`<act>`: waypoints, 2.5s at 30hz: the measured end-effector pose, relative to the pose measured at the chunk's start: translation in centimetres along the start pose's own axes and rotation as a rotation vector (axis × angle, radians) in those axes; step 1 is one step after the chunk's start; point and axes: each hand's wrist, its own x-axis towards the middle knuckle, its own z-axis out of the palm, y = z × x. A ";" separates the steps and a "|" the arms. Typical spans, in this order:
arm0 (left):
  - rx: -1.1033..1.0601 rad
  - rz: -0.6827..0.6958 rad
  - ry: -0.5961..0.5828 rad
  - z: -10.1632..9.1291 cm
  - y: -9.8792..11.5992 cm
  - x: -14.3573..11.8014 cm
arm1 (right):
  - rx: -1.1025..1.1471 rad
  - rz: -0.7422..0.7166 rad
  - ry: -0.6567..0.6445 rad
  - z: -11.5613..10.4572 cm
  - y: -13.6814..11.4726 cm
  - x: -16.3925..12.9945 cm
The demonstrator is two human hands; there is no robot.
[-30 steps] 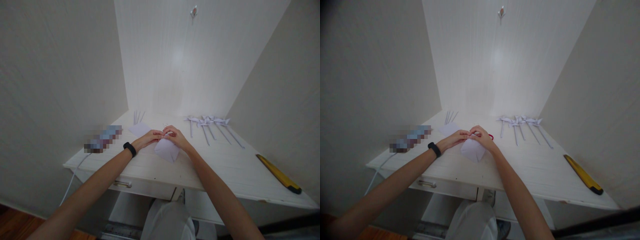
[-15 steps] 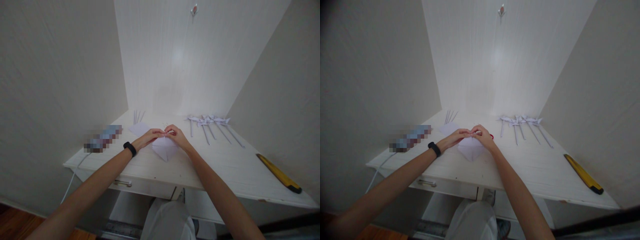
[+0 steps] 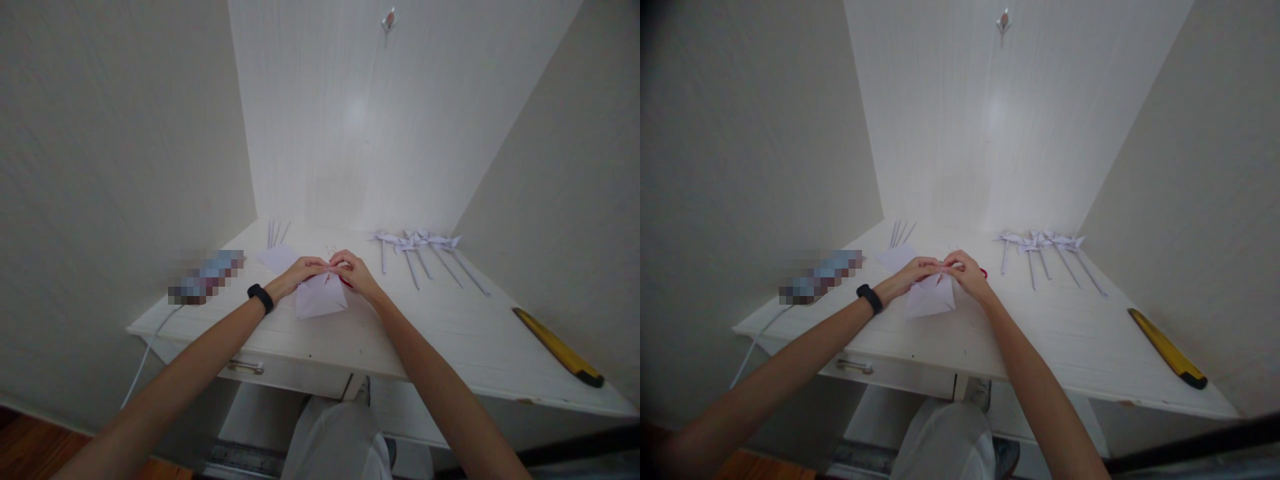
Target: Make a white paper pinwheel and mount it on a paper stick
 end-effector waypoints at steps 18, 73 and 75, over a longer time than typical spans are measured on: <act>0.031 0.016 -0.054 0.3 0.0 -0.1 | -0.019 0.049 0.046 0.3 0.3 -0.1; 0.737 0.279 0.159 -0.7 -1.4 0.3 | -0.239 0.040 0.060 0.3 1.7 0.1; 0.680 0.255 0.156 -0.6 -1.4 0.4 | -0.229 0.032 0.052 0.3 1.6 0.1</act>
